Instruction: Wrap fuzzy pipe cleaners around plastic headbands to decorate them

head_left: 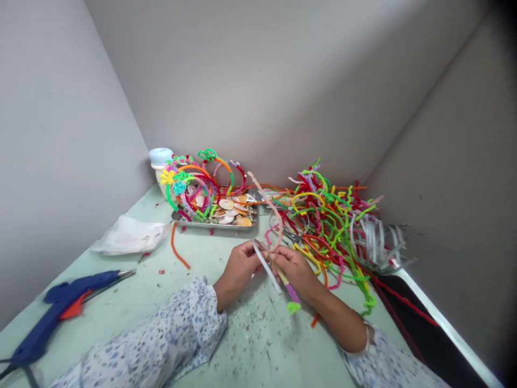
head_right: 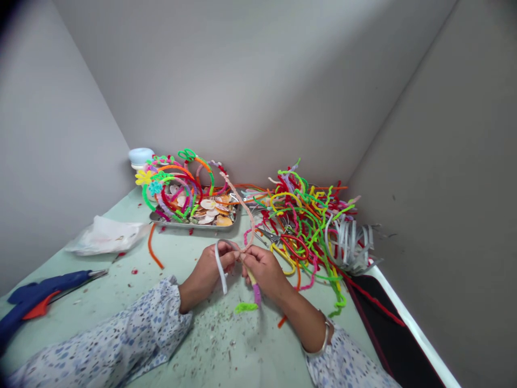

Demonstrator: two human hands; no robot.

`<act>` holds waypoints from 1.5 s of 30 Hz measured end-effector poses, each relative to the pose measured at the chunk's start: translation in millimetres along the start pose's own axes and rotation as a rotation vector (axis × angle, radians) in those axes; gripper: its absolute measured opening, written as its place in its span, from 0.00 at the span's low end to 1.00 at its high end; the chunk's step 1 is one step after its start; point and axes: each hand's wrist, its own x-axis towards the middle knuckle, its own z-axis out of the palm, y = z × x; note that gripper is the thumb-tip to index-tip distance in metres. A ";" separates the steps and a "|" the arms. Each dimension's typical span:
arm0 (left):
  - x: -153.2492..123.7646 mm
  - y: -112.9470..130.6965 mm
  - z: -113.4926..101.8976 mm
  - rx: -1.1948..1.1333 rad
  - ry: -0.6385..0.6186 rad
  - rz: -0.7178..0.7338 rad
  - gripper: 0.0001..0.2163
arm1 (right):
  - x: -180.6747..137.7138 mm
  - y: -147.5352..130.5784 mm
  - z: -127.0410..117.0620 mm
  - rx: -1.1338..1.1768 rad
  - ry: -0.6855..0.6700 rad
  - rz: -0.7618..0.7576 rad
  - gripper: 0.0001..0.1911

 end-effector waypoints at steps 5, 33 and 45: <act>1.1 -2.4 -0.3 -0.034 -0.024 -0.013 0.07 | 0.7 0.2 -0.6 0.000 -0.012 -0.010 0.13; 6.0 -14.5 -3.3 -0.243 -0.178 -0.045 0.04 | 1.6 0.4 -3.0 0.051 -0.081 0.055 0.08; 2.8 -8.7 -2.8 -0.213 -0.162 -0.083 0.05 | 3.7 2.7 -5.7 0.075 -0.114 0.068 0.09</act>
